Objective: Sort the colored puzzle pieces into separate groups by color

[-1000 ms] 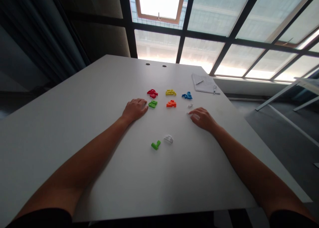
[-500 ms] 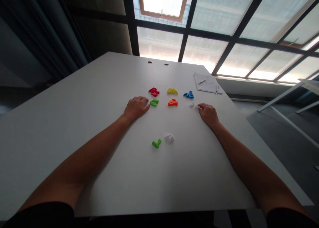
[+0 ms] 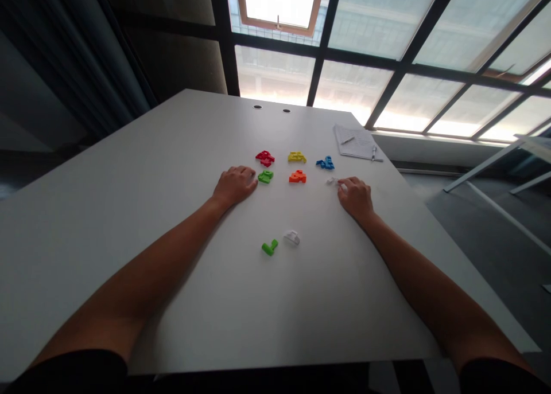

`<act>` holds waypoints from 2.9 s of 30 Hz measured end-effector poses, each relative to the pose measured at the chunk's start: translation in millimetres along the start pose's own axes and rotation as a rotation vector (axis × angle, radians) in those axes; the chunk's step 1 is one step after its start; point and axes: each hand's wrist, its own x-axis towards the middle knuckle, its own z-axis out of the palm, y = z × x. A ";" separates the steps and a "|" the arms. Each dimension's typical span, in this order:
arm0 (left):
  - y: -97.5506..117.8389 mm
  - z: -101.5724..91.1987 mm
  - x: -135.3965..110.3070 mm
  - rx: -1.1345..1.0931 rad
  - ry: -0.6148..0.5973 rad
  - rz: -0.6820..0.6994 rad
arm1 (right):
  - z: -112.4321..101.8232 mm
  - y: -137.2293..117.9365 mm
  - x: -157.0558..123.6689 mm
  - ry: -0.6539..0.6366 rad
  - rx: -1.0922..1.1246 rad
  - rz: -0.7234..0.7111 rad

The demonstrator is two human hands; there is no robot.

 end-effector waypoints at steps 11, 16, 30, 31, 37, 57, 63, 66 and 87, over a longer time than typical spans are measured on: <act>1.3 0.0 -0.2 0.000 0.006 -0.004 | 9.7 11.5 3.4 -0.016 0.063 -0.048; 1.1 0.0 -0.3 -0.015 0.011 0.000 | 9.3 10.1 2.4 -0.027 0.082 -0.060; -0.8 1.3 -0.3 -0.004 -0.004 0.001 | -25.9 -34.9 -22.6 -0.010 0.432 -0.633; -1.0 1.3 -0.2 -0.008 -0.005 0.002 | -30.8 -46.7 -28.6 -0.041 0.482 -0.702; -0.6 -0.1 -0.3 -0.018 0.002 0.013 | -47.7 -104.9 -54.8 -0.242 0.622 -0.907; -3.8 2.8 0.8 -0.011 -0.010 0.021 | -8.4 3.4 -9.8 -0.051 0.185 -0.196; -4.5 3.6 1.0 -0.007 0.001 0.030 | -2.9 5.7 -9.5 -0.069 0.132 -0.144; -4.0 3.2 0.9 -0.004 0.003 0.032 | -0.5 7.9 -9.3 -0.041 0.147 -0.102; -2.0 1.4 0.9 -0.011 0.003 0.022 | 4.1 7.9 -4.1 0.023 0.226 -0.137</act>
